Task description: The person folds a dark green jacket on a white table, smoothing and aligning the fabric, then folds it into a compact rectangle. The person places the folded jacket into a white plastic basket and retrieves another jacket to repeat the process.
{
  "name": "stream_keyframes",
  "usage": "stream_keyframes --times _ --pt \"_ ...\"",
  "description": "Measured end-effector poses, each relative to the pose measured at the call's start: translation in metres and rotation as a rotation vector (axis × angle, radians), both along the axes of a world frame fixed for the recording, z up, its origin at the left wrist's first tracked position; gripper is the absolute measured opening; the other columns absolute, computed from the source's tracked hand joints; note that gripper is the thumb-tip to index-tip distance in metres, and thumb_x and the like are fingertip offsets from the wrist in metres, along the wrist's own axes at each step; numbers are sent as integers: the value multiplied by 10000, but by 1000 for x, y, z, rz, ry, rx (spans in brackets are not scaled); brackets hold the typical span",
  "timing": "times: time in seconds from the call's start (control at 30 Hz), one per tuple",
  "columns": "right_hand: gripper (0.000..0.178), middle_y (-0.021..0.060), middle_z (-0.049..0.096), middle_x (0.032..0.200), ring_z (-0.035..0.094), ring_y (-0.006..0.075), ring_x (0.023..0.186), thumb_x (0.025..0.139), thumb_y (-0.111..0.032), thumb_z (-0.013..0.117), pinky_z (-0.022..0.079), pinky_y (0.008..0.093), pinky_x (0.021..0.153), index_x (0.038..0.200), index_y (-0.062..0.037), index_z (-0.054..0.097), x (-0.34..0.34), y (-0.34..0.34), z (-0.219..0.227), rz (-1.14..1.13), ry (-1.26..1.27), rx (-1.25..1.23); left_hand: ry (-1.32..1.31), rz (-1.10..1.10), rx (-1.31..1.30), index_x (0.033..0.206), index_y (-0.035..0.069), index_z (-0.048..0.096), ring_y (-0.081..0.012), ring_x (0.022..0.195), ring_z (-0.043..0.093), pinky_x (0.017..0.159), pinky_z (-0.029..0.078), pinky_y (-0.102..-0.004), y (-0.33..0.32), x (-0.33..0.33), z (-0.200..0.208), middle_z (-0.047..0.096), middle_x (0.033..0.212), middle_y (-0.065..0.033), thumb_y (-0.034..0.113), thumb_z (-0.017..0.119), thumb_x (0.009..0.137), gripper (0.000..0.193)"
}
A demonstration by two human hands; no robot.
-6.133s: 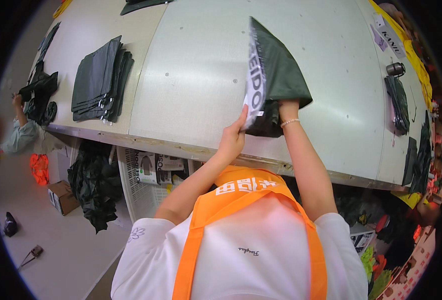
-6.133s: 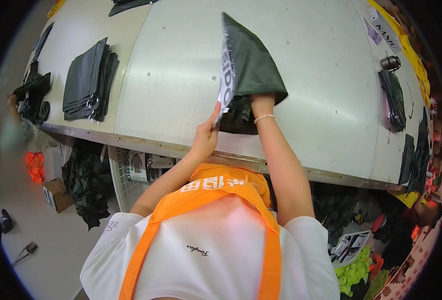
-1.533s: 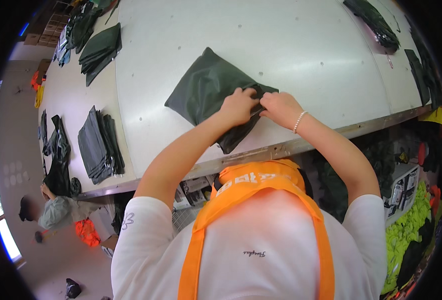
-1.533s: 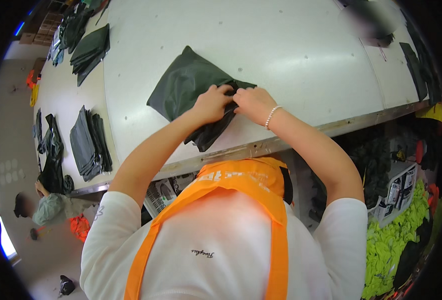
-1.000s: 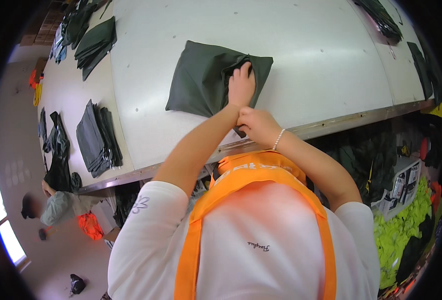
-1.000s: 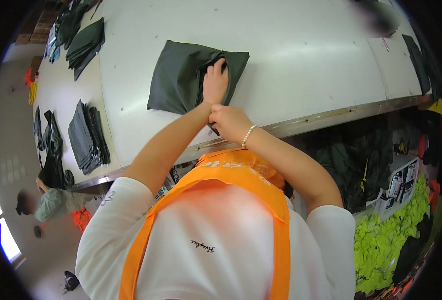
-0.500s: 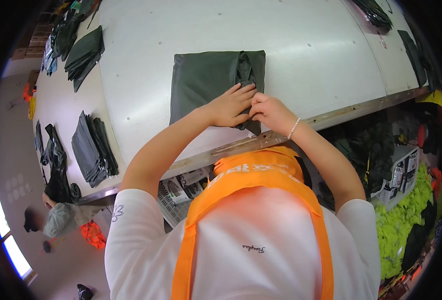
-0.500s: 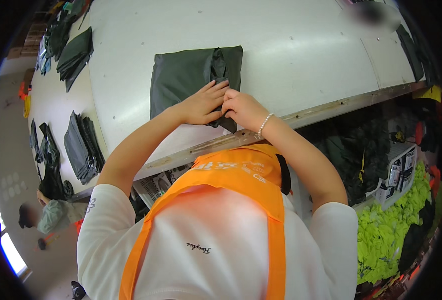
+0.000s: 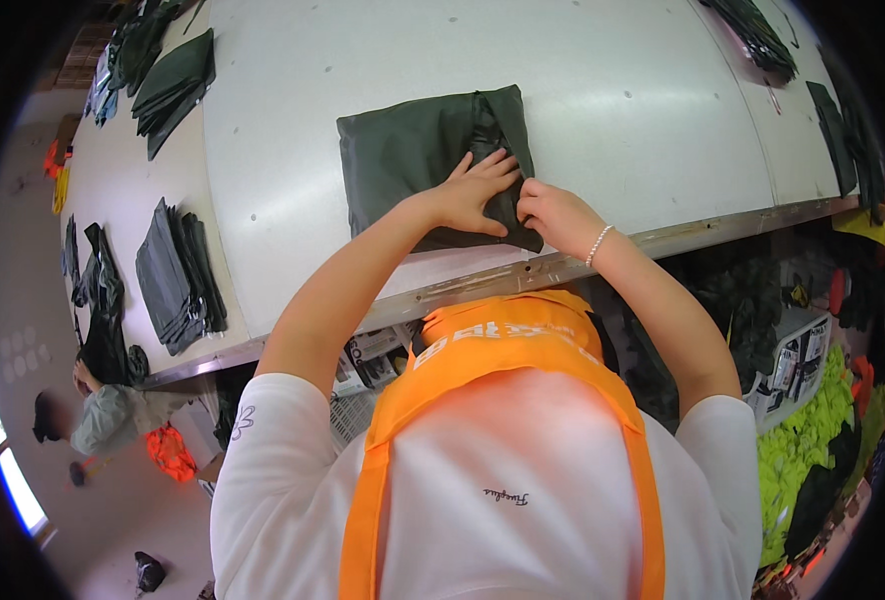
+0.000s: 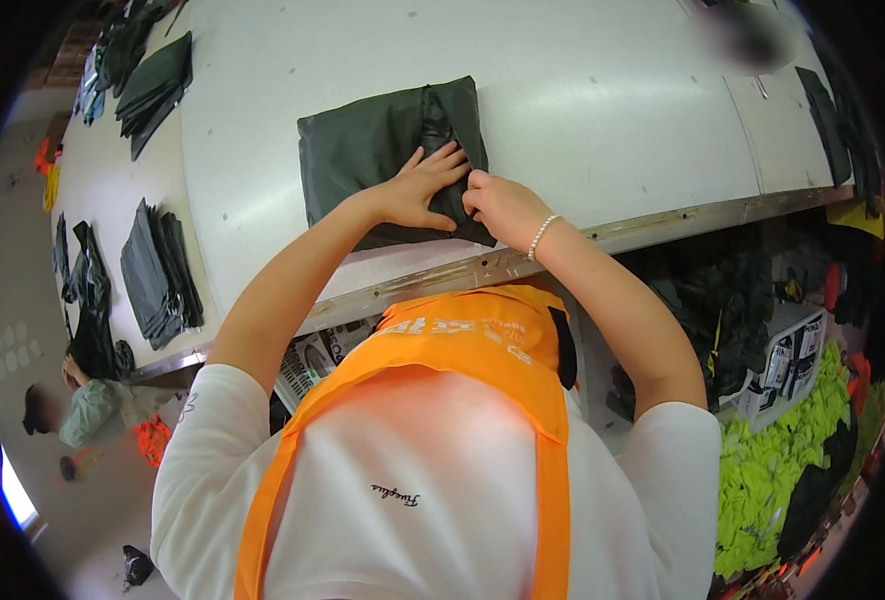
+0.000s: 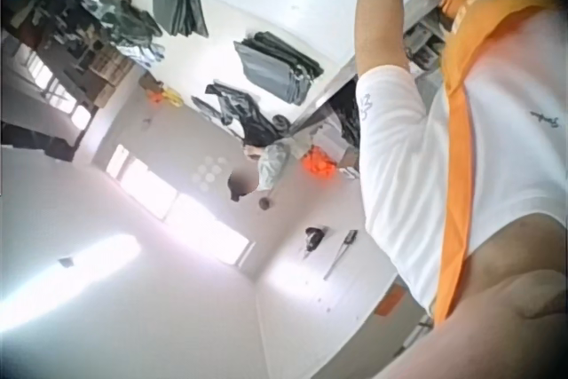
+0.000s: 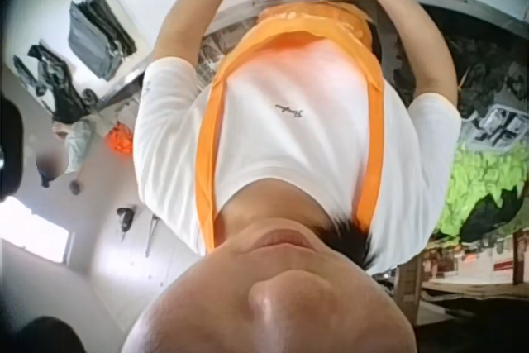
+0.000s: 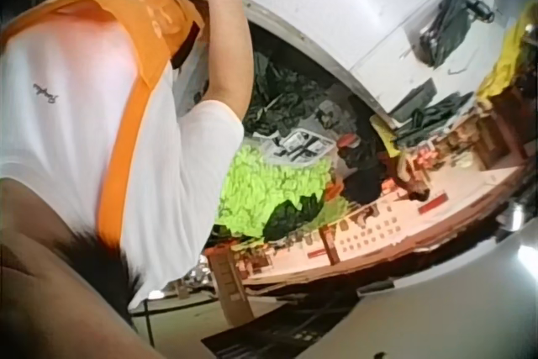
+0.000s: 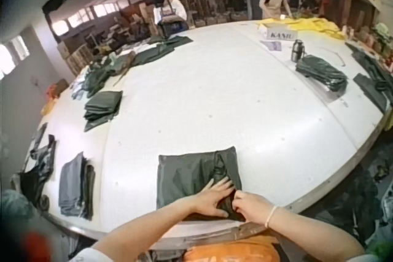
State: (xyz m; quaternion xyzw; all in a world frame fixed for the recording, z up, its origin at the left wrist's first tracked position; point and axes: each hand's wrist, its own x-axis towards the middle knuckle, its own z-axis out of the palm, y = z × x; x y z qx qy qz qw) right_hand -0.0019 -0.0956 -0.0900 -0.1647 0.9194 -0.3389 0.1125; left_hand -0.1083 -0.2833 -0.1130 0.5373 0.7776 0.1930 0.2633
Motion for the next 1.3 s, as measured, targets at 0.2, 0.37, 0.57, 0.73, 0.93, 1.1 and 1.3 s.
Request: stream_keyframes --times 0.2,0.37,0.57,0.73,0.93,1.1,1.3 --pt "125 74 548 961 576 255 901 712 -4 637 507 352 767 828 -51 647 10 -19 -6 162 6 361 239 81 -118 1339 8 409 -304 1421 108 1096 93 -604 17 25 -4 292 1463 -169 313 697 720 748" --pt "103 74 559 925 553 248 928 726 -56 631 501 339 806 827 -52 655 11 -22 12 247 52 356 376 254 -142 1334 -11 410 -280 1415 142 1086 118 -613 27 43 -16 330 1443 -148 288 632 735 705" --pt "41 86 537 857 535 260 881 780 -50 588 480 355 756 777 -34 627 58 -14 15 -105 84 31 -123 499 294 1373 -46 320 -346 1417 103 1107 94 -573 3 77 -3 245 1470 -227 305 671 741 804" --pt "183 111 529 973 562 324 897 776 -63 600 488 419 713 951 -31 553 68 -29 -14 -281 147 -73 259 480 119 1372 -44 324 -395 1399 111 1109 115 -555 8 93 -14 233 1470 -235 284 622 769 749" --pt "436 171 500 1073 577 368 868 785 5 561 506 426 705 1204 -52 455 16 -38 -7 -612 247 55 246 703 490 1196 95 575 -322 1287 386 1082 250 -486 -22 30 10 503 1318 -116 130 596 807 391" --pt "233 122 548 932 597 320 796 846 -50 510 510 400 659 1065 -37 588 -40 -47 -16 -474 278 175 621 607 -22 1366 299 437 -382 1335 275 1041 220 -606 -25 22 -2 299 1474 -107 434 529 876 516" --pt "147 132 554 937 589 289 874 801 -54 527 501 406 728 894 30 604 -50 -73 -29 -184 300 304 479 621 12 1235 177 571 -357 1307 342 1037 266 -560 -31 17 -19 336 1460 -116 373 593 811 468"
